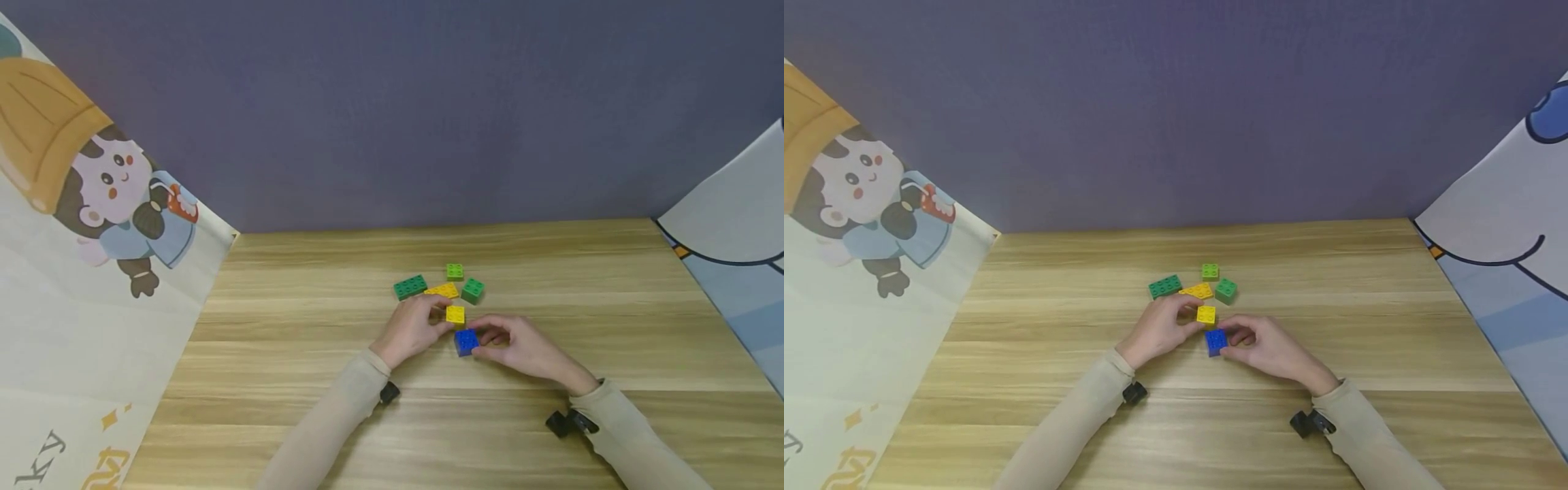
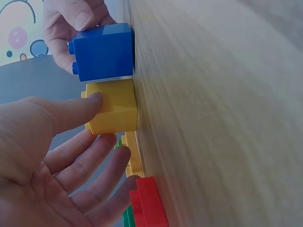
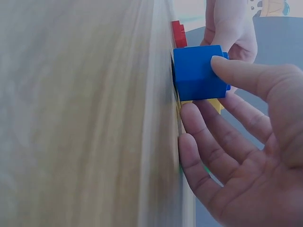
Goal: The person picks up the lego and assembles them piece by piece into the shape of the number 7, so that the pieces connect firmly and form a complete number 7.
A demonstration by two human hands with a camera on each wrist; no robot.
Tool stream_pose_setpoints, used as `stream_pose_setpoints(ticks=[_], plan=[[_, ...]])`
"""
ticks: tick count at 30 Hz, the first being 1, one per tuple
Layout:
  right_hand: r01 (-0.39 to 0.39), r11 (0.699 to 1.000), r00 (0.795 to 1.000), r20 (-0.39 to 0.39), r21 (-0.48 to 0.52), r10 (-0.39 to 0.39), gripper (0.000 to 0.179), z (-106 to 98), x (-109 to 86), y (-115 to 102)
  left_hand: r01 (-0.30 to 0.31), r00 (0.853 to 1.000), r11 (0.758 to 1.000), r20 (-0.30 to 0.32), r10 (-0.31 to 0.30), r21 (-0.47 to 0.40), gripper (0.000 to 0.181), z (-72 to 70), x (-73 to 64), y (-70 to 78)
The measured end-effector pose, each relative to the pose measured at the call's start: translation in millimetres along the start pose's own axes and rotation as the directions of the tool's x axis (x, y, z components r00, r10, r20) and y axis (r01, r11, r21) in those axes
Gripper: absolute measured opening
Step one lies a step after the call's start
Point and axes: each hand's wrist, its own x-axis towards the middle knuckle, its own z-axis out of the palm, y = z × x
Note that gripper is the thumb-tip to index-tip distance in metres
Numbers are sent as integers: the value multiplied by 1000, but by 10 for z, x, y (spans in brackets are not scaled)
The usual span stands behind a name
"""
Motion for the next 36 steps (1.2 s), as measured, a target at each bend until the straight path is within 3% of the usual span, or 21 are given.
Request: stream_pose_setpoints(ticks=[28, 36], plan=[[19, 1000, 1000, 25, -5, -19, 41, -205, 86, -44, 13, 1000, 1000, -22, -13, -7, 36, -49, 103, 11], [37, 999, 999, 17, -27, -37, 40, -292, 154, -88, 27, 999, 999, -21, -28, -46, 37, -90, 134, 0]])
